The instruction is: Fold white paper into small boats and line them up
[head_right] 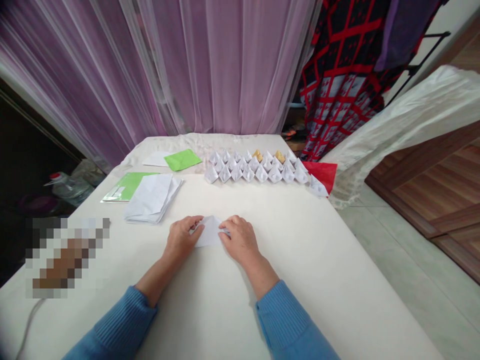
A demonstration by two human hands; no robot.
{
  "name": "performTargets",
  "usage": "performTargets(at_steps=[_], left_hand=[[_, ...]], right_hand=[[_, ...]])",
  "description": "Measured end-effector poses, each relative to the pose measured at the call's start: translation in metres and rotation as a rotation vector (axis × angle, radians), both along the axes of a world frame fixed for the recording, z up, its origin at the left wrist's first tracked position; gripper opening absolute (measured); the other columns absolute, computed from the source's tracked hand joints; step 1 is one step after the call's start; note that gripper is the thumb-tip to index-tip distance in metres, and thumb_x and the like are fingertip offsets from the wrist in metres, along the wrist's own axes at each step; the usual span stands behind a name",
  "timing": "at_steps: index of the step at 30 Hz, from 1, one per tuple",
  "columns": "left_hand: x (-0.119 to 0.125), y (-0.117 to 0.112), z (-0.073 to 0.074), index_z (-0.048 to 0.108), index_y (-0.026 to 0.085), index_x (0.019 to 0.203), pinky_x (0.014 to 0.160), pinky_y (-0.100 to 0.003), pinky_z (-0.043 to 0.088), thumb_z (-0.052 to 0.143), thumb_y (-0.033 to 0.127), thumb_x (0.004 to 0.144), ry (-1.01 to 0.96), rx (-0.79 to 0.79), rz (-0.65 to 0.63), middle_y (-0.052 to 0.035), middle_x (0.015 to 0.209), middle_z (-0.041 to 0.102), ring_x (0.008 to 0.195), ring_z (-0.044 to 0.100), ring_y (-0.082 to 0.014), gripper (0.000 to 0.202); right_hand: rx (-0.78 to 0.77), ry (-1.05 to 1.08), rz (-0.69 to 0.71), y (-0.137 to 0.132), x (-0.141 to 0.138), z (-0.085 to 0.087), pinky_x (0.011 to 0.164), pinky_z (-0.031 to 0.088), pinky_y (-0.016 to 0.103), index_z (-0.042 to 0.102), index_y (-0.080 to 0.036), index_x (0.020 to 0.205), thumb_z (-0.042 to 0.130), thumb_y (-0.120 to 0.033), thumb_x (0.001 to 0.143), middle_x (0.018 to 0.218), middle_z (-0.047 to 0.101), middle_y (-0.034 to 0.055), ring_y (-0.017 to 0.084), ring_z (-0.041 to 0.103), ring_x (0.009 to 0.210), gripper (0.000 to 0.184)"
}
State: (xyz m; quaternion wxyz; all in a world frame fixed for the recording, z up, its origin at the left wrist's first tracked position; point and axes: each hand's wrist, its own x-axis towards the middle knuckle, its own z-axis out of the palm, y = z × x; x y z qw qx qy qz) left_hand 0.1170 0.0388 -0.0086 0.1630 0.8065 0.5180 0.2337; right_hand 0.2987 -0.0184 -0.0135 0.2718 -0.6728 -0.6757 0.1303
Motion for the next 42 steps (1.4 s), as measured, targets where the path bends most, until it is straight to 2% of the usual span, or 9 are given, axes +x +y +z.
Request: performTargets(at_steps=[8, 14, 19, 23, 30, 35, 42], left_hand=[[-0.0041, -0.0024, -0.0073, 0.069, 0.026, 0.111, 0.081, -0.031, 0.046, 0.052, 0.019, 0.09, -0.05, 0.093, -0.108, -0.0035, 0.095, 0.07, 0.087, 0.063, -0.0164, 0.028], [-0.0049, -0.0047, -0.0064, 0.07, 0.027, 0.109, 0.073, -0.029, 0.046, 0.052, 0.02, 0.091, -0.036, 0.121, -0.198, -0.0031, 0.086, 0.067, 0.078, 0.061, -0.0152, 0.027], [-0.005, -0.0055, -0.0058, 0.065, 0.024, 0.118, 0.08, -0.033, 0.048, 0.056, 0.019, 0.088, 0.008, 0.129, -0.167, -0.0046, 0.094, 0.067, 0.086, 0.062, -0.0191, 0.031], [-0.0049, -0.0053, -0.0068, 0.062, 0.023, 0.121, 0.084, -0.037, 0.048, 0.059, 0.02, 0.086, 0.032, 0.098, -0.156, -0.0055, 0.098, 0.067, 0.092, 0.062, -0.0217, 0.035], [-0.0042, -0.0067, -0.0064, 0.06, 0.025, 0.122, 0.085, -0.038, 0.047, 0.061, 0.028, 0.086, 0.036, 0.062, -0.141, -0.0049, 0.099, 0.067, 0.093, 0.062, -0.0221, 0.036], [-0.0047, -0.007, -0.0051, 0.06, 0.024, 0.123, 0.085, -0.038, 0.047, 0.062, 0.028, 0.085, 0.049, 0.042, -0.141, -0.0053, 0.099, 0.067, 0.092, 0.061, -0.0224, 0.038], [-0.0038, -0.0066, -0.0046, 0.061, 0.024, 0.122, 0.084, -0.037, 0.047, 0.062, 0.028, 0.085, 0.051, 0.037, -0.134, -0.0047, 0.097, 0.067, 0.091, 0.061, -0.0219, 0.037]], right_hand=[[0.081, -0.025, 0.057, -0.0043, 0.0012, -0.0007, 0.086, 0.043, 0.031, 0.071, -0.028, 0.105, 0.066, -0.018, 0.08, 0.102, 0.065, 0.0021, 0.018, 0.059, 0.097, 0.027], [0.197, -0.09, 0.048, -0.006, -0.0006, -0.0014, 0.085, 0.044, 0.03, 0.073, -0.028, 0.099, 0.061, -0.018, 0.087, 0.104, 0.066, 0.0034, 0.017, 0.058, 0.094, 0.02], [0.281, -0.082, 0.022, -0.007, -0.0022, 0.0024, 0.081, 0.045, 0.029, 0.074, -0.026, 0.094, 0.058, -0.017, 0.089, 0.095, 0.067, 0.0036, 0.017, 0.056, 0.089, 0.019], [0.264, -0.088, -0.003, -0.0073, -0.0021, 0.0016, 0.078, 0.044, 0.027, 0.073, -0.024, 0.093, 0.056, -0.014, 0.088, 0.086, 0.066, 0.0024, 0.016, 0.057, 0.084, 0.021], [0.215, -0.09, 0.017, -0.0082, -0.0007, -0.0014, 0.076, 0.045, 0.025, 0.074, -0.027, 0.091, 0.057, -0.011, 0.084, 0.086, 0.067, 0.0014, 0.015, 0.059, 0.083, 0.024], [0.2, -0.058, 0.048, -0.0093, 0.0025, -0.0046, 0.076, 0.045, 0.025, 0.075, -0.029, 0.097, 0.056, -0.01, 0.085, 0.086, 0.066, 0.0008, 0.014, 0.059, 0.082, 0.029], [0.187, -0.11, 0.07, -0.01, 0.0013, -0.002, 0.073, 0.043, 0.025, 0.075, -0.031, 0.096, 0.056, -0.011, 0.085, 0.083, 0.064, 0.0007, 0.014, 0.057, 0.08, 0.029]])
